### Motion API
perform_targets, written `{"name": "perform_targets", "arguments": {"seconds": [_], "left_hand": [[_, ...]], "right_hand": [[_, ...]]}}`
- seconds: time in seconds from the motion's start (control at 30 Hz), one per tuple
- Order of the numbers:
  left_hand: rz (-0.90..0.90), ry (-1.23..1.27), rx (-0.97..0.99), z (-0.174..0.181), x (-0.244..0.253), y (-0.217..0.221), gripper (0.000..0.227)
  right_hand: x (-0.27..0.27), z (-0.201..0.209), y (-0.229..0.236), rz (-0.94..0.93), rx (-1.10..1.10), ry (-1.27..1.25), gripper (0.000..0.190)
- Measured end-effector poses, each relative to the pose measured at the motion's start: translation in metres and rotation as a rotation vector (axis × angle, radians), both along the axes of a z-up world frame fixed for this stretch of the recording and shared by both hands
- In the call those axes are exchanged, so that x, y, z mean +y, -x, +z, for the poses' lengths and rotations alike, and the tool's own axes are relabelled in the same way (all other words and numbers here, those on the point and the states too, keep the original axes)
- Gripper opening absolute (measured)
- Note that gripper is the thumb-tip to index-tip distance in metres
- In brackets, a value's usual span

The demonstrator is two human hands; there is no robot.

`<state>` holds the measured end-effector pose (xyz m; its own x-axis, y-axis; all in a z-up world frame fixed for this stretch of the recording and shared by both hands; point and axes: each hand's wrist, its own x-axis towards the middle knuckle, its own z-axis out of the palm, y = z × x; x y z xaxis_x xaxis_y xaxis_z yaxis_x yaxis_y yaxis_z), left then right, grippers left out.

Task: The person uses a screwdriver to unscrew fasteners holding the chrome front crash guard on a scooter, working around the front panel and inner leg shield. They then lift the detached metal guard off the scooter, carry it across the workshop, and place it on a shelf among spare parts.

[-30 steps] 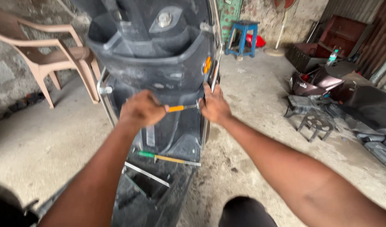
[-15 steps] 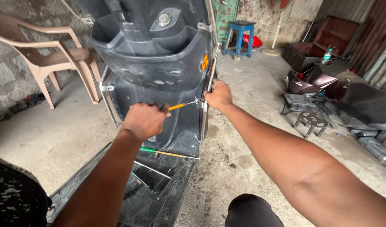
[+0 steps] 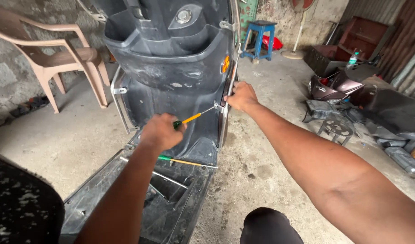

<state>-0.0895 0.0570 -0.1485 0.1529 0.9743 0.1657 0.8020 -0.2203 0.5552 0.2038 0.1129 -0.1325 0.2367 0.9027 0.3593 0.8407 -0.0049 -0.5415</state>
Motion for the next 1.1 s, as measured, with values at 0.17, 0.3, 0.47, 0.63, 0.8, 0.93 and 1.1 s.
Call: {"name": "perform_targets", "arguments": {"seconds": [0.17,0.3,0.47,0.63,0.8,0.93,1.1], "left_hand": [[-0.226,-0.318,0.614,0.019,-0.021,-0.007,0.030],[0.010,0.172,-0.151,0.030,-0.020,-0.017,0.024],[0.032,-0.081,0.140,0.024,-0.044,-0.020,0.020],[-0.118,-0.493,0.387,-0.038,-0.024,-0.014,0.025],[0.125,-0.103,-0.219,-0.032,-0.015,-0.013,0.031],[-0.030,-0.024,-0.495,-0.025,0.007,-0.009,0.029],[-0.122,-0.191,0.438,0.018,-0.034,-0.015,0.034]], "right_hand": [[0.005,0.000,-0.005,0.017,-0.047,0.001,0.040],[0.001,0.007,0.000,-0.013,-0.055,0.015,0.038],[-0.006,0.014,0.004,-0.001,-0.096,0.073,0.036],[-0.003,0.021,0.007,-0.035,-0.149,0.118,0.040],[-0.003,0.019,0.009,-0.073,-0.163,0.160,0.043],[-0.014,0.026,0.014,-0.083,-0.132,0.168,0.038],[-0.014,0.029,0.016,-0.082,-0.095,0.248,0.031]]}}
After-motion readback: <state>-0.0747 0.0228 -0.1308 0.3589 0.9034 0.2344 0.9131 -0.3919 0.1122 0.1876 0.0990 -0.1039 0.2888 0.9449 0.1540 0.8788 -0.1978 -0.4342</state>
